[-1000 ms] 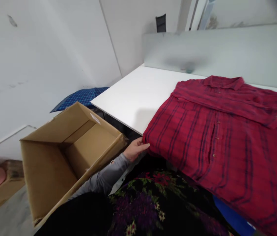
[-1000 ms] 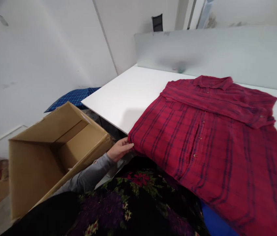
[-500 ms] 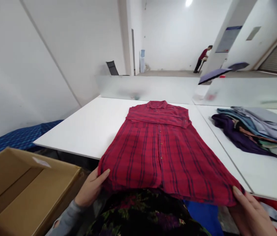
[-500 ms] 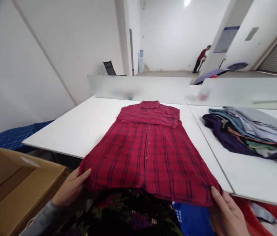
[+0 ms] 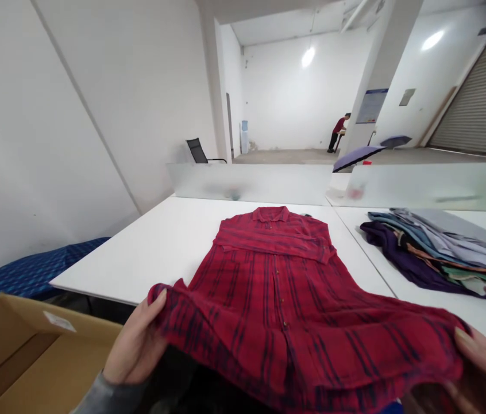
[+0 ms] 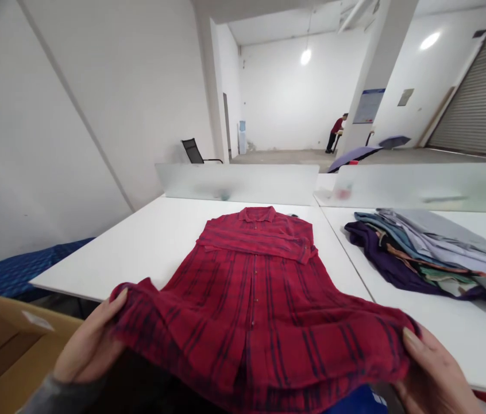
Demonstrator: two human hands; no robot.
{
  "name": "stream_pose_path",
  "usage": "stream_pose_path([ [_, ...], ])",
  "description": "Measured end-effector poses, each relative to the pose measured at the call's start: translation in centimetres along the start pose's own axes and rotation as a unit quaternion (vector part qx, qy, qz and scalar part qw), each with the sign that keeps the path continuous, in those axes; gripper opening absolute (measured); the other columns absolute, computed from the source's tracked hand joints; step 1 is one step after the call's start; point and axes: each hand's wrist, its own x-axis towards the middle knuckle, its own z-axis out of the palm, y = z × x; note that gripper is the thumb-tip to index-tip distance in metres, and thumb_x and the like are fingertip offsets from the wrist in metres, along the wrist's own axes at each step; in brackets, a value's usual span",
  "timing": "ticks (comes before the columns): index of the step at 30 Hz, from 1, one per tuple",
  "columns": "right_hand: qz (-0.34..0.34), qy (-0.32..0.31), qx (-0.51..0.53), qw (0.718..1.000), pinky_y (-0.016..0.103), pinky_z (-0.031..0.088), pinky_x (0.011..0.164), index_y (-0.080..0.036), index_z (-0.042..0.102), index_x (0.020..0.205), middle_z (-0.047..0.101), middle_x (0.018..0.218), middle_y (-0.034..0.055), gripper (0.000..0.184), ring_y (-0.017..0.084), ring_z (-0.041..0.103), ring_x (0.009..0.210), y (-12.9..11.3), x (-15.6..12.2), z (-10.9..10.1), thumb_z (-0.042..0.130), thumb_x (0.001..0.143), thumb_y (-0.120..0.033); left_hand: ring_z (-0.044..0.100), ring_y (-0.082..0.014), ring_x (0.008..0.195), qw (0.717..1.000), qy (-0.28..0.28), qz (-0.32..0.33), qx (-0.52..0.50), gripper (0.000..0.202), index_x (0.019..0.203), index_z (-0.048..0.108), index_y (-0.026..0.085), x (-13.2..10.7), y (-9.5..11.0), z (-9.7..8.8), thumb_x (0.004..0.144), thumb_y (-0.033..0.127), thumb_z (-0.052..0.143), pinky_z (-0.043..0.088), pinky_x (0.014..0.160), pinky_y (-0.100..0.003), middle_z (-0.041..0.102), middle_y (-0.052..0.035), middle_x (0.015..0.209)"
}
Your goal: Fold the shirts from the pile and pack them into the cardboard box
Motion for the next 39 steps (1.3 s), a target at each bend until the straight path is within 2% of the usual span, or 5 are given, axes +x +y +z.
stream_pose_path([
  [7, -0.016, -0.04, 0.267, 0.963, 0.017, 0.05, 0.052, -0.025, 0.058, 0.08, 0.059, 0.065, -0.0022, 0.012, 0.009, 0.058, 0.052, -7.7, 14.8, 7.9, 0.067, 0.078, -0.033, 0.068, -0.0128, 0.072, 0.983, 0.005, 0.022, -0.18, 0.017, 0.077, 0.061, 0.011, 16.5, 2.1, 8.2, 0.088, 0.006, 0.049, 0.059, 0.069, -0.023, 0.068, -0.006, 0.075],
  [14, -0.014, -0.002, 0.164, 0.986, 0.035, 0.06, 0.065, -0.022, 0.054, 0.08, 0.065, 0.076, 0.0032, 0.035, 0.021, 0.069, 0.071, -0.7, 29.3, 14.2, 0.074, 0.064, -0.046, 0.063, -0.0131, 0.072, 0.996, 0.068, 0.058, 0.021, 0.017, 0.073, 0.049, 0.015, 30.4, -0.1, 12.6, 0.083, 0.015, 0.062, 0.055, 0.071, -0.027, 0.056, -0.0025, 0.072],
  [19, -0.077, -0.008, -0.011, 0.997, 0.04, 0.059, 0.079, -0.017, 0.063, 0.088, 0.07, 0.082, 0.0073, 0.044, 0.025, 0.07, 0.082, 3.8, 27.5, 13.4, 0.07, 0.068, -0.056, 0.059, -0.0205, 0.103, 0.959, -0.002, 0.168, 0.229, 0.016, 0.081, 0.061, 0.018, 27.6, -3.5, 9.0, 0.069, 0.018, 0.072, 0.049, 0.094, -0.034, 0.064, -0.0054, 0.096],
  [26, -0.35, -0.213, -0.434, 0.802, 0.047, 0.041, 0.108, -0.019, 0.057, 0.132, 0.053, 0.139, 0.0122, 0.057, 0.03, 0.048, 0.129, 5.0, 20.6, 10.6, 0.062, 0.076, -0.03, 0.028, -0.0301, 0.142, 0.501, -0.271, 0.328, 0.754, 0.069, 0.143, 0.042, 0.02, 21.3, -6.4, 5.9, 0.076, 0.008, 0.048, 0.031, 0.113, -0.05, 0.038, -0.0099, 0.151],
  [39, -0.436, -0.166, -0.542, 0.699, 0.042, 0.048, 0.102, -0.013, 0.053, 0.136, 0.055, 0.137, 0.0134, 0.058, 0.025, 0.05, 0.128, 7.7, 17.7, 7.4, 0.042, 0.08, -0.007, 0.041, -0.0229, 0.137, 0.392, -0.268, 0.388, 0.79, 0.062, 0.138, 0.049, 0.008, 22.4, -6.0, 1.4, 0.082, -0.003, 0.025, 0.037, 0.111, -0.039, 0.046, -0.0173, 0.144],
])
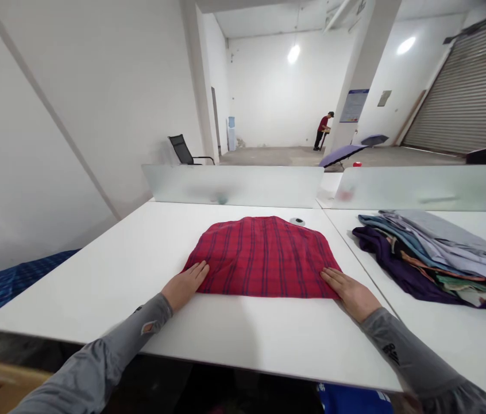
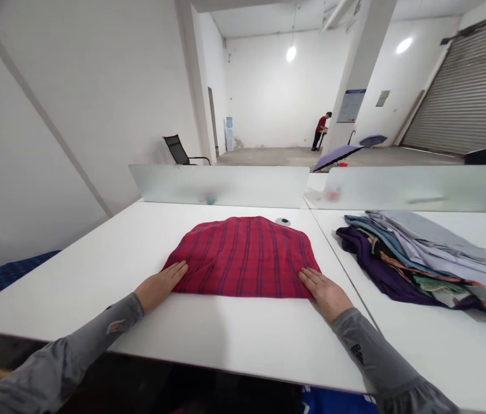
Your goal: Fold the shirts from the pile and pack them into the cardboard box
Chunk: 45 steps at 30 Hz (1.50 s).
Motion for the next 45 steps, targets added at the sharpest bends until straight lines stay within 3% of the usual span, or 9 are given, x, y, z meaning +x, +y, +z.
stream_pose_path([
  [5, 0.042, -0.045, -0.032, 0.998, 0.048, 0.046, 0.101, -0.018, 0.051, 0.137, 0.053, 0.14, 0.0102, 0.062, 0.026, 0.051, 0.128, -0.9, -1.1, -1.5, 0.037, 0.079, -0.002, 0.038, -0.0255, 0.138, 1.0, -0.011, -0.005, 0.013, 0.063, 0.139, 0.048, 0.008, -1.7, 1.0, 0.3, 0.08, -0.001, 0.027, 0.036, 0.112, -0.044, 0.044, -0.0183, 0.145],
  [11, 0.349, 0.006, -0.033, 0.937, 0.043, 0.051, 0.089, -0.01, 0.059, 0.126, 0.063, 0.125, 0.0184, 0.05, 0.03, 0.062, 0.11, 0.5, -4.2, -3.2, 0.041, 0.08, -0.013, 0.05, -0.0331, 0.127, 0.993, -0.11, -0.045, 0.024, 0.057, 0.129, 0.058, 0.011, -3.3, 1.5, -3.8, 0.076, 0.003, 0.04, 0.044, 0.101, -0.05, 0.054, -0.0191, 0.136],
  [15, 0.464, -0.018, 0.117, 0.878, 0.034, 0.051, 0.08, -0.013, 0.068, 0.107, 0.073, 0.098, 0.0128, 0.048, 0.026, 0.067, 0.092, 0.7, -1.1, -3.3, 0.043, 0.085, -0.047, 0.046, -0.0243, 0.131, 0.999, 0.019, 0.015, -0.031, 0.049, 0.131, 0.055, 0.011, 3.0, 4.1, -6.2, 0.087, 0.004, 0.033, 0.036, 0.112, -0.041, 0.054, -0.0145, 0.137],
  [19, 0.473, -0.04, 0.15, 0.867, 0.034, 0.048, 0.072, -0.013, 0.069, 0.092, 0.072, 0.092, 0.015, 0.054, 0.028, 0.066, 0.087, -0.6, 4.3, -2.5, 0.051, 0.076, -0.061, 0.037, -0.0203, 0.137, 0.993, 0.048, -0.003, -0.112, 0.04, 0.134, 0.052, 0.019, 11.1, 5.5, -3.5, 0.098, 0.024, 0.035, 0.03, 0.116, -0.04, 0.047, -0.0084, 0.145],
  [28, 0.445, -0.062, 0.232, 0.863, 0.03, 0.041, 0.055, -0.022, 0.053, 0.055, 0.06, 0.055, 0.0017, 0.029, 0.019, 0.059, 0.059, 0.3, 5.0, -2.3, 0.065, 0.067, -0.045, 0.033, -0.0383, 0.138, 0.936, -0.038, -0.339, -0.084, 0.055, 0.144, 0.041, 0.025, 11.8, -3.8, 0.9, 0.096, 0.048, 0.03, 0.03, 0.104, -0.066, 0.036, -0.0106, 0.153],
  [33, 0.532, -0.039, 0.559, 0.635, 0.034, 0.057, 0.067, -0.019, 0.064, 0.074, 0.073, 0.075, 0.0081, 0.032, 0.024, 0.07, 0.073, -0.8, 5.6, -3.6, 0.08, 0.06, -0.043, 0.019, -0.0315, 0.145, 0.966, 0.091, -0.241, -0.034, 0.054, 0.144, 0.042, 0.019, 14.7, -1.7, -0.2, 0.097, 0.044, 0.033, 0.018, 0.114, -0.057, 0.029, -0.0118, 0.156],
  [36, 0.531, -0.023, 0.665, 0.524, 0.036, 0.059, 0.076, -0.018, 0.066, 0.087, 0.075, 0.082, 0.0099, 0.035, 0.025, 0.072, 0.077, -1.7, 5.9, -3.8, 0.081, 0.06, -0.034, 0.023, -0.0331, 0.143, 0.981, 0.074, -0.157, -0.08, 0.06, 0.145, 0.04, 0.026, 16.8, 1.2, 0.0, 0.093, 0.057, 0.037, 0.02, 0.113, -0.058, 0.033, -0.0083, 0.154],
  [40, 0.492, -0.034, 0.682, 0.54, 0.037, 0.06, 0.076, -0.019, 0.066, 0.089, 0.075, 0.079, 0.0076, 0.032, 0.026, 0.072, 0.076, -1.5, 6.9, -4.1, 0.076, 0.059, -0.024, 0.029, -0.034, 0.14, 0.981, 0.029, -0.133, -0.138, 0.059, 0.142, 0.043, 0.023, 16.7, 4.9, -0.2, 0.095, 0.058, 0.034, 0.026, 0.111, -0.06, 0.034, -0.0104, 0.154],
  [45, 0.418, -0.047, 0.652, 0.631, 0.037, 0.059, 0.074, -0.021, 0.067, 0.089, 0.074, 0.082, 0.007, 0.029, 0.027, 0.071, 0.077, -2.3, 14.2, -7.6, 0.071, 0.06, -0.024, 0.025, -0.0338, 0.142, 0.983, 0.058, 0.063, -0.163, 0.06, 0.144, 0.038, 0.026, 12.2, 10.2, -1.7, 0.094, 0.059, 0.035, 0.025, 0.11, -0.062, 0.034, -0.0074, 0.154],
])
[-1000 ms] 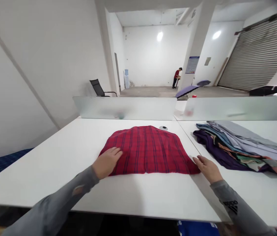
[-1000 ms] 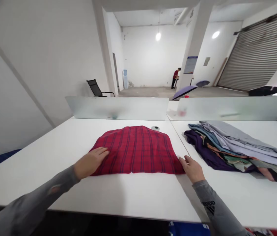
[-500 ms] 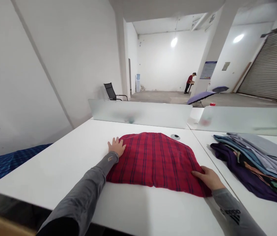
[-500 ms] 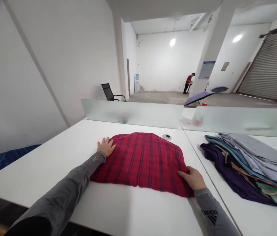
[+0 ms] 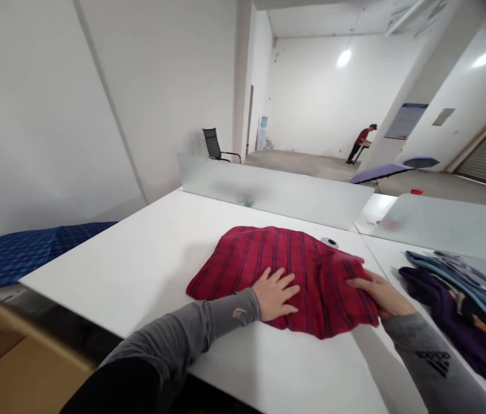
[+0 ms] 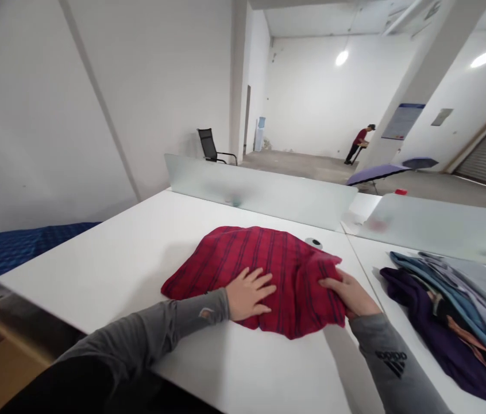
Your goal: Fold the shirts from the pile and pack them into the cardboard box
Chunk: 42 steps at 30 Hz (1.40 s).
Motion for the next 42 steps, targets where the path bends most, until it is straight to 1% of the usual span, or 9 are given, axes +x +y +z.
stream_pose_path([
  [6, -0.239, -0.036, -0.33, 0.912, 0.038, 0.053, 0.089, -0.016, 0.07, 0.086, 0.072, 0.088, 0.0081, 0.024, 0.028, 0.067, 0.092, -5.8, 2.7, 16.8, 0.063, 0.063, -0.016, 0.043, -0.031, 0.128, 0.999, -0.001, -0.042, -0.019, 0.047, 0.127, 0.053, 0.015, -5.4, 4.8, 0.0, 0.091, 0.044, 0.052, 0.028, 0.11, -0.056, 0.057, -0.0116, 0.132],
  [11, -0.141, -0.183, -0.288, 0.929, 0.036, 0.059, 0.071, -0.013, 0.053, 0.133, 0.064, 0.118, 0.0149, 0.059, 0.019, 0.069, 0.075, -1.0, 3.0, 26.6, 0.065, 0.078, -0.032, 0.055, -0.0272, 0.108, 0.991, 0.002, -0.118, -0.07, 0.054, 0.131, 0.049, 0.017, -10.0, 5.1, -0.8, 0.089, 0.05, 0.054, 0.039, 0.101, -0.048, 0.063, -0.0096, 0.118],
  [14, -0.257, -0.167, -0.296, 0.905, 0.04, 0.058, 0.08, -0.016, 0.052, 0.134, 0.059, 0.127, 0.0148, 0.048, 0.019, 0.069, 0.083, 1.0, 4.4, 25.3, 0.052, 0.09, -0.036, 0.051, -0.0287, 0.114, 0.986, 0.013, -0.14, -0.093, 0.06, 0.133, 0.047, 0.017, -11.3, 4.5, -1.2, 0.086, 0.053, 0.058, 0.035, 0.105, -0.046, 0.059, -0.0117, 0.123],
  [17, -0.404, -0.116, -0.458, 0.784, 0.051, 0.044, 0.101, -0.021, 0.062, 0.124, 0.058, 0.132, 0.0118, 0.038, 0.028, 0.056, 0.117, 1.3, 6.6, 21.3, 0.051, 0.092, -0.04, 0.053, -0.0283, 0.107, 0.979, 0.012, -0.171, -0.107, 0.056, 0.118, 0.057, 0.017, -11.2, 4.2, -1.4, 0.08, 0.057, 0.064, 0.039, 0.1, -0.044, 0.062, -0.0106, 0.114],
  [20, -0.372, -0.105, -0.609, 0.693, 0.053, 0.045, 0.094, -0.024, 0.062, 0.125, 0.059, 0.13, 0.0117, 0.041, 0.031, 0.053, 0.118, 1.2, 8.2, 18.2, 0.05, 0.093, -0.046, 0.052, -0.0284, 0.11, 0.98, 0.022, -0.169, -0.106, 0.062, 0.121, 0.056, 0.019, -10.4, 4.1, -1.5, 0.076, 0.06, 0.066, 0.039, 0.099, -0.044, 0.062, -0.0101, 0.115],
  [23, -0.351, -0.092, -0.646, 0.671, 0.044, 0.049, 0.087, -0.023, 0.063, 0.124, 0.063, 0.12, 0.0122, 0.043, 0.028, 0.058, 0.107, 1.6, 7.8, 16.7, 0.046, 0.094, -0.049, 0.05, -0.0286, 0.116, 0.983, 0.02, -0.158, -0.091, 0.059, 0.126, 0.055, 0.021, -10.7, 3.9, -2.1, 0.081, 0.058, 0.062, 0.037, 0.102, -0.044, 0.061, -0.0104, 0.121],
  [32, -0.298, -0.241, -0.439, 0.813, 0.036, 0.047, 0.099, -0.022, 0.069, 0.113, 0.067, 0.112, 0.0077, 0.044, 0.024, 0.06, 0.11, 4.6, -1.1, 10.2, 0.047, 0.09, -0.052, 0.057, -0.0219, 0.098, 0.951, 0.033, -0.277, -0.132, 0.046, 0.088, 0.066, 0.023, -17.7, 3.4, -6.4, 0.095, 0.056, 0.036, 0.041, 0.094, -0.039, 0.064, -0.0044, 0.098],
  [38, -0.064, -0.12, -0.229, 0.964, 0.029, 0.048, 0.044, -0.012, 0.032, 0.145, 0.063, 0.071, 0.0019, 0.077, 0.017, 0.059, 0.051, 5.2, -0.2, 9.9, 0.055, 0.08, -0.046, 0.055, -0.0272, 0.098, 0.894, 0.099, -0.437, -0.001, 0.049, 0.099, 0.058, 0.015, -14.7, 2.2, -4.7, 0.086, 0.062, 0.05, 0.046, 0.085, -0.039, 0.059, -0.0106, 0.103],
  [42, -0.108, 0.021, -0.206, 0.972, 0.032, 0.051, 0.05, -0.01, 0.05, 0.125, 0.065, 0.084, 0.0102, 0.068, 0.022, 0.064, 0.064, 5.1, 1.3, 7.7, 0.059, 0.072, -0.053, 0.056, -0.0287, 0.102, 0.87, 0.076, -0.487, 0.022, 0.055, 0.105, 0.056, 0.012, -13.7, 0.8, -4.7, 0.084, 0.063, 0.052, 0.048, 0.085, -0.038, 0.056, -0.0141, 0.109],
])
